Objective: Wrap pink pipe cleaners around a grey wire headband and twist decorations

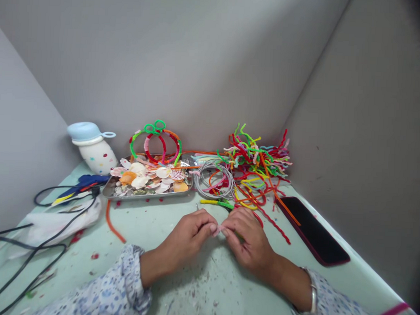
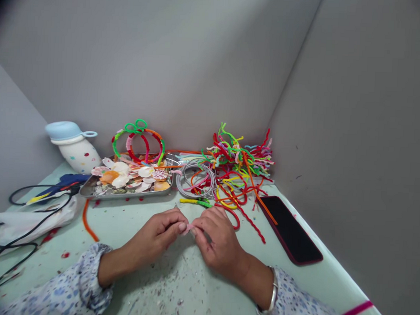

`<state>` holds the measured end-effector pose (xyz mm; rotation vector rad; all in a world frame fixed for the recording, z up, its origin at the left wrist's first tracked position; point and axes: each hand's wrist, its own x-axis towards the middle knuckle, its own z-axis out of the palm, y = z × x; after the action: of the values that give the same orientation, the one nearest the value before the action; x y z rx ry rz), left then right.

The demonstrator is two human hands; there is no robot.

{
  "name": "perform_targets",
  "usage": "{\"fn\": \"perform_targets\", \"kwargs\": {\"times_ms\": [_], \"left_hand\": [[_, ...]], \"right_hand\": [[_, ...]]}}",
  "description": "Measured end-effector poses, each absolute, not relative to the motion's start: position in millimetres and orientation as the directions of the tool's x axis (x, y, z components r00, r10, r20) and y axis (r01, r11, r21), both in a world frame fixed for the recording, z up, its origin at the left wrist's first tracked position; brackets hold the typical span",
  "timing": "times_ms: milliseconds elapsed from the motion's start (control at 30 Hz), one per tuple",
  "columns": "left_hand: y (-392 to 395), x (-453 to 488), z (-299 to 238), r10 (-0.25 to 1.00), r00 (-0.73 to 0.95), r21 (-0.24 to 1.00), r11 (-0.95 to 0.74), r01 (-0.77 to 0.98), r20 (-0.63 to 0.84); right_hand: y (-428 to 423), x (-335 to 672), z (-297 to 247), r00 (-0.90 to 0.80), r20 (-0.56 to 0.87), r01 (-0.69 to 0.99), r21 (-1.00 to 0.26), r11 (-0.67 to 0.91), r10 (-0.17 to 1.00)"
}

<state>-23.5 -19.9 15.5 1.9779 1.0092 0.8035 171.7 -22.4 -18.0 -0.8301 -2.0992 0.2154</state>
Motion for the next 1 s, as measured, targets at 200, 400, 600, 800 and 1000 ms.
{"fn": "perform_targets", "kwargs": {"times_ms": [200, 400, 600, 800, 1000], "left_hand": [[-20, -23, 16, 0.843, 0.507, 0.845, -0.397, 0.358, 0.18], [-22, -24, 9, 0.873, 0.401, 0.828, -0.429, 0.36, 0.278], [-25, -27, 7, 0.91, 0.123, 0.82, -0.41, 0.4, 0.395], [-21, -28, 3, 0.951, 0.112, 0.858, -0.307, 0.412, 0.287], [-14, -32, 2, 0.853, 0.093, 0.676, -0.469, 0.569, 0.514]], "right_hand": [[-23, 172, -18, -0.424, 0.658, 0.474, -0.424, 0.772, 0.622], [-22, 172, -18, -0.365, 0.685, 0.493, -0.432, 0.755, 0.631], [-21, 172, -16, -0.257, 0.719, 0.506, -0.469, 0.724, 0.645], [-21, 174, -18, -0.147, 0.713, 0.458, -0.565, 0.686, 0.685], [-23, 179, -21, -0.105, 0.673, 0.307, -0.678, 0.668, 0.732]]}}
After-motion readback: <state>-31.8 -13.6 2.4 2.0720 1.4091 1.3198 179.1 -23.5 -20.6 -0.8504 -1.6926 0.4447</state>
